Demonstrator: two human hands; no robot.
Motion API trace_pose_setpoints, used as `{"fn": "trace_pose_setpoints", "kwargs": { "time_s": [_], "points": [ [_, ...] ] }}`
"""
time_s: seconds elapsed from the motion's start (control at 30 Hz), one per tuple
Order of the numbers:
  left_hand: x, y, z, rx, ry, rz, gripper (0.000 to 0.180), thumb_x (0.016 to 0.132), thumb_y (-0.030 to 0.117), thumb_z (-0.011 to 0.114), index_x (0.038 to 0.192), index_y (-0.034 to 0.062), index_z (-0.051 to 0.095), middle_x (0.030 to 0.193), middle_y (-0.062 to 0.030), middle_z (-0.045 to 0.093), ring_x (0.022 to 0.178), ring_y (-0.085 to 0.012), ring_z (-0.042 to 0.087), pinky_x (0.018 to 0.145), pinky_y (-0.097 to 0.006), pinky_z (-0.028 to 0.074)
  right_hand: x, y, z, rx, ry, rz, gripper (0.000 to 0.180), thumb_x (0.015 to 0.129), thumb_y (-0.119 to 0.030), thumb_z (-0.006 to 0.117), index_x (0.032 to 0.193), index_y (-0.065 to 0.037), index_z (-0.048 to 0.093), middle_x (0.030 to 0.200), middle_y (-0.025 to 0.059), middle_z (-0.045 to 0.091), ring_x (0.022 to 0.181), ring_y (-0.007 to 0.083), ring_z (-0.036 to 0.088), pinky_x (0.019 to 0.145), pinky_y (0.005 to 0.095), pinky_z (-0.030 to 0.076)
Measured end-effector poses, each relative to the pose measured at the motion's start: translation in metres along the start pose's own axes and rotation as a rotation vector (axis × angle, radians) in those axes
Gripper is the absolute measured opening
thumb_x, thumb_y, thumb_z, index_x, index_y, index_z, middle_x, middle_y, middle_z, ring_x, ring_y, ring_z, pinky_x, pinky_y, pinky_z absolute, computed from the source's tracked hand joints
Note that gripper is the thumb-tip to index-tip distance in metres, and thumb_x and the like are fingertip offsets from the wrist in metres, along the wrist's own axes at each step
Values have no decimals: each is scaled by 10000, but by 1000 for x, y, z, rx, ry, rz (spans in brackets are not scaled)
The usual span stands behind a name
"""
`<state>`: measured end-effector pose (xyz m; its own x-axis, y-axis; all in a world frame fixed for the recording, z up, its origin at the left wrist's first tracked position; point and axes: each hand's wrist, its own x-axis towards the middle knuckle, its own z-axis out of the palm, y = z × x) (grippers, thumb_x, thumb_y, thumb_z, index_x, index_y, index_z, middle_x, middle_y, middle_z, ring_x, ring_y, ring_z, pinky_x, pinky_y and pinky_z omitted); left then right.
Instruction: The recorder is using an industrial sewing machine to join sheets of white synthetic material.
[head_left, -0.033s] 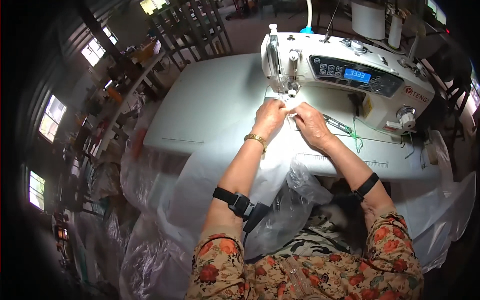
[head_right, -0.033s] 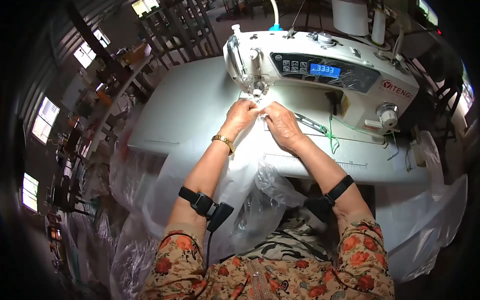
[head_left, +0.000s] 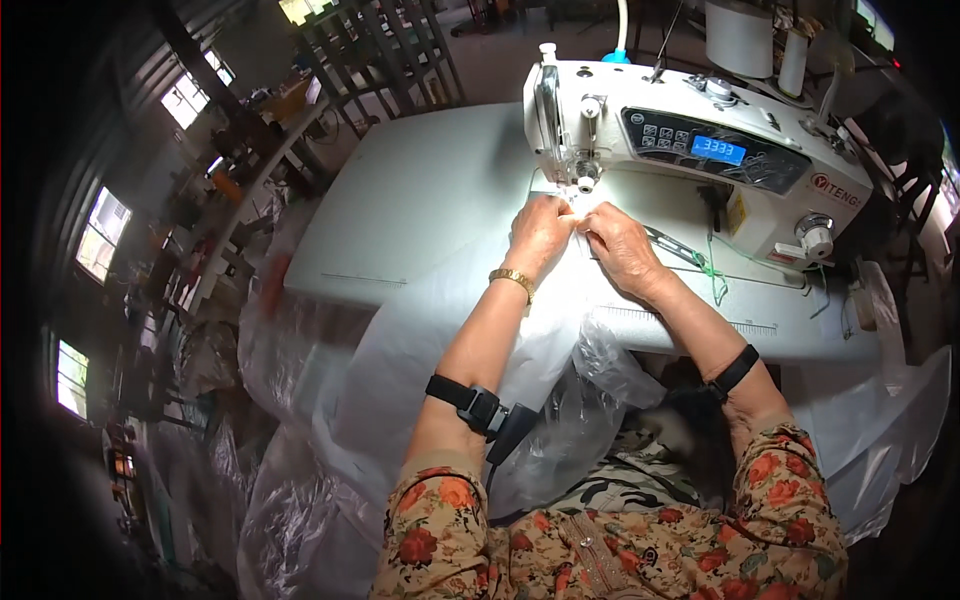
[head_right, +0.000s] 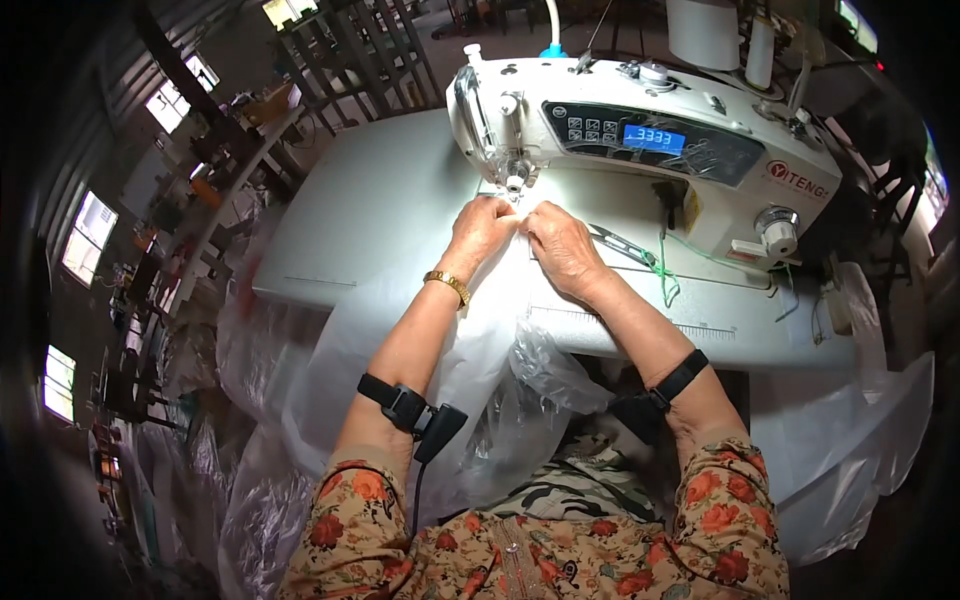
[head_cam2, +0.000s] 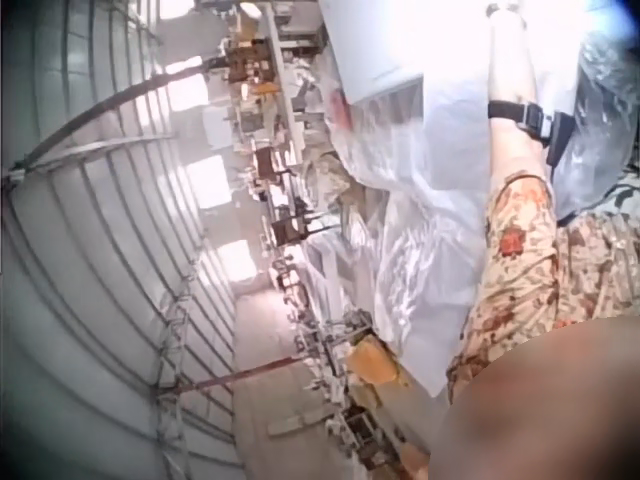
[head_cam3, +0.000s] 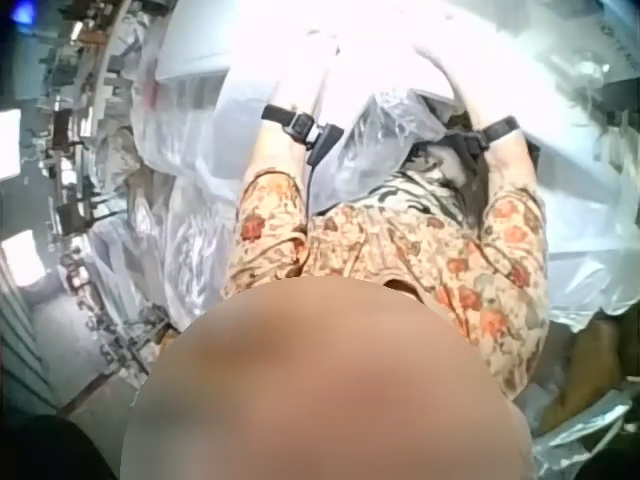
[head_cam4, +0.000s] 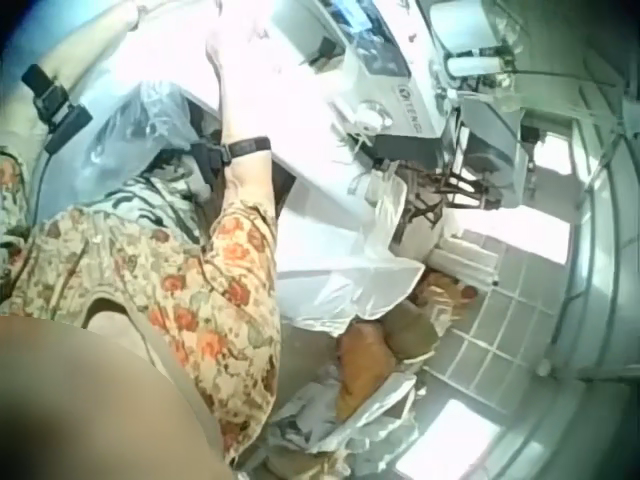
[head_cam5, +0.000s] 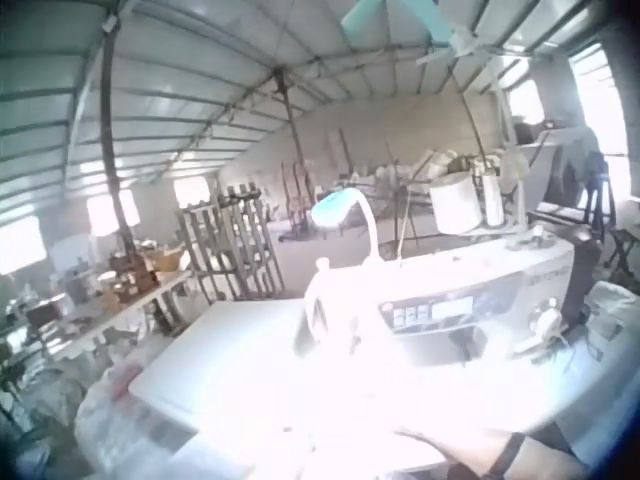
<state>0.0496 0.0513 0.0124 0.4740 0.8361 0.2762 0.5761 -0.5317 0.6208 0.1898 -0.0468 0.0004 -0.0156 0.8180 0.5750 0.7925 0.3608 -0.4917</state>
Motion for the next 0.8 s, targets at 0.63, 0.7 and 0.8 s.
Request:
{"fn": "trace_pose_setpoints", "kwargs": {
  "time_s": [0.63, 0.7, 0.8],
  "points": [
    [-94, 2, -22, -10, -7, 400, 519, 844, 198, 598, 1309, -14, 513, 1291, -232, 549, 1207, -374, 526, 1042, -426, 425, -1, -14, 10, -260, -73, -131, 211, 889, -128, 593, 1072, -37, 646, 1031, 122, 632, 1006, 301, 566, 883, 405, 429],
    [-88, -7, -23, 11, -13, 394, 512, 844, 197, 575, 1307, -12, 510, 1319, -233, 529, 1220, -381, 517, 1056, -423, 415, 0, -15, 11, -260, -90, -84, 231, 919, -164, 570, 1095, -36, 648, 1042, 121, 634, 1018, 299, 558, 889, 411, 422],
    [-79, -15, -26, 64, -54, 400, 499, 846, 201, 561, 1293, -13, 508, 1330, -234, 520, 1224, -376, 514, 1054, -425, 417, 2, -16, 12, -286, -131, -75, 271, 945, -191, 542, 1138, -36, 650, 1110, 118, 632, 1067, 297, 540, 916, 418, 412]
  ]
}}
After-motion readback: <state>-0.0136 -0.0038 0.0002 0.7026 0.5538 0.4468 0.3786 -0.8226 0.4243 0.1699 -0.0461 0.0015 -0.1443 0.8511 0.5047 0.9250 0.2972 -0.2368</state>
